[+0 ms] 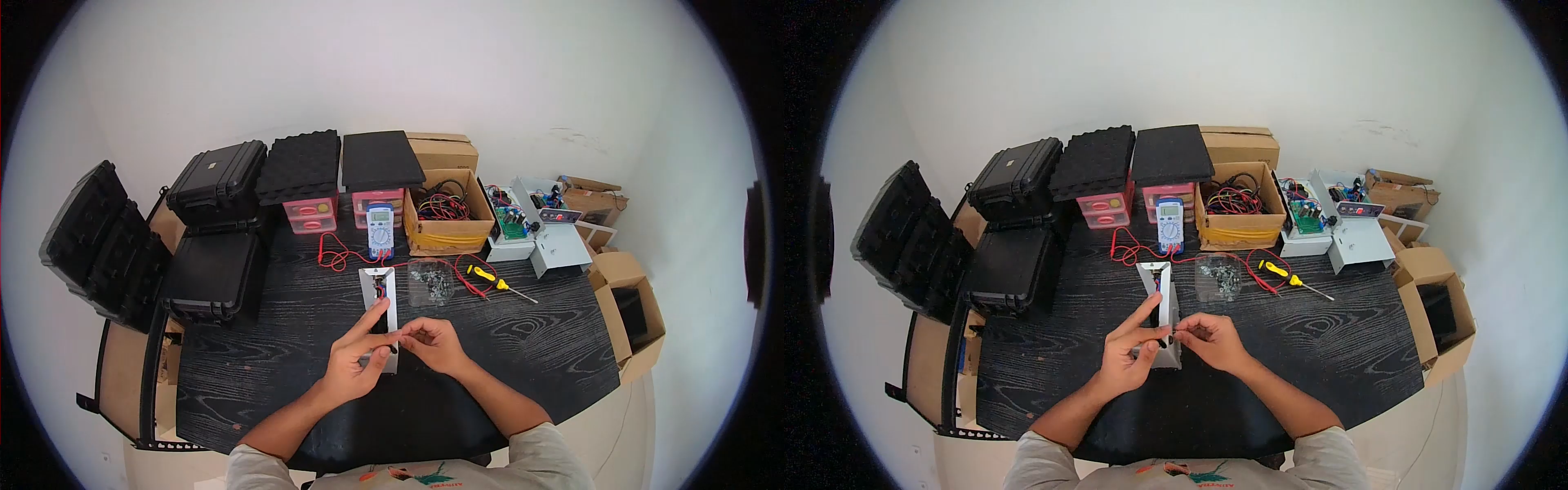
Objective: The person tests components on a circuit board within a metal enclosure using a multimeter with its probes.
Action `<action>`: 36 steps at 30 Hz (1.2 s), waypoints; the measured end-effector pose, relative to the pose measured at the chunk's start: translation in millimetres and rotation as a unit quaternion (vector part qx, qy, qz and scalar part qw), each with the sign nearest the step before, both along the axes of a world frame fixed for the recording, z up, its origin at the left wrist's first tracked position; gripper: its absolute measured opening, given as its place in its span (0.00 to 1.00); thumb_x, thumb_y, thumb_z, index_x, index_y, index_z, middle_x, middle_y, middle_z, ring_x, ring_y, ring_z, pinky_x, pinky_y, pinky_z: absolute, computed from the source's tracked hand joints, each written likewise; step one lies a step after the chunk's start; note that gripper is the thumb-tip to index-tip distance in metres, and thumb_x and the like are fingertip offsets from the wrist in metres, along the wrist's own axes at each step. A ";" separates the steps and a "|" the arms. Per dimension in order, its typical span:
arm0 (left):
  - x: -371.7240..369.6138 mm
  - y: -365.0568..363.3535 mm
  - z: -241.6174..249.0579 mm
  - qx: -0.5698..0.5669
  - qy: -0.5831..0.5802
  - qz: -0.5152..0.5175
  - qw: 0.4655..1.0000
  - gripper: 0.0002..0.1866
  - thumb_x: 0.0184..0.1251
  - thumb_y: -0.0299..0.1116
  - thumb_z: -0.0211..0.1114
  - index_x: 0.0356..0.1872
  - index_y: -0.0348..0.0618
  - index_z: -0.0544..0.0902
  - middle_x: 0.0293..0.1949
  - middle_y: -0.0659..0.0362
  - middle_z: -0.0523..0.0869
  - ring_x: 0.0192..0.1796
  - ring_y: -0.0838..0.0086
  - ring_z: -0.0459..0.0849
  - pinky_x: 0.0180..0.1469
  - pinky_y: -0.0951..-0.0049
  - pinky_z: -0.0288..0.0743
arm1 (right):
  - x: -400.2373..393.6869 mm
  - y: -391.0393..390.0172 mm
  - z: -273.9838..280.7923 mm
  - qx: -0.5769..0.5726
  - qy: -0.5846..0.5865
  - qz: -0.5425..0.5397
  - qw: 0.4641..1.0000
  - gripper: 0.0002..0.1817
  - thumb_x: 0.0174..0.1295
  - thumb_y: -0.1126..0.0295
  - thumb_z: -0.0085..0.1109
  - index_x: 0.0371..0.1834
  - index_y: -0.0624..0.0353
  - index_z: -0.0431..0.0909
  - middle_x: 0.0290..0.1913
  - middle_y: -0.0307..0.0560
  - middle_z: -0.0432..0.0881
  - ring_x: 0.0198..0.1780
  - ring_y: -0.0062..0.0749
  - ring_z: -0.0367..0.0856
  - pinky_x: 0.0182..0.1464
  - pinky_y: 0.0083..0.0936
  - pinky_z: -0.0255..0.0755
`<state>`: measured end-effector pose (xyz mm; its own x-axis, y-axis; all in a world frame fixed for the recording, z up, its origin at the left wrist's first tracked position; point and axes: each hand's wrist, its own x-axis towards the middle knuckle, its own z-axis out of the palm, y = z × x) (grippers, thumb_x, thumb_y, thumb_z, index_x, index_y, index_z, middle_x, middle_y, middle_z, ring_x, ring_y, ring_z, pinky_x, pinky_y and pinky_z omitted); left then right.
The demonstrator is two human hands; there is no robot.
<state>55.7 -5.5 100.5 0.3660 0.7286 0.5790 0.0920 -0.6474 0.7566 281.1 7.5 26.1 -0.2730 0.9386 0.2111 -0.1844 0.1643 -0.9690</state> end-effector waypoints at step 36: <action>-0.5 1.8 -3.7 0.010 -0.002 -0.001 1.000 0.17 0.84 0.35 0.64 0.54 0.29 0.91 0.78 0.29 0.72 0.79 0.46 0.77 0.71 0.60 0.77 | -0.1 -5.8 24.3 0.172 -0.195 -0.096 0.961 0.07 0.70 0.79 0.72 0.49 0.64 0.89 0.44 0.45 0.93 0.42 0.22 0.91 0.45 0.22 0.84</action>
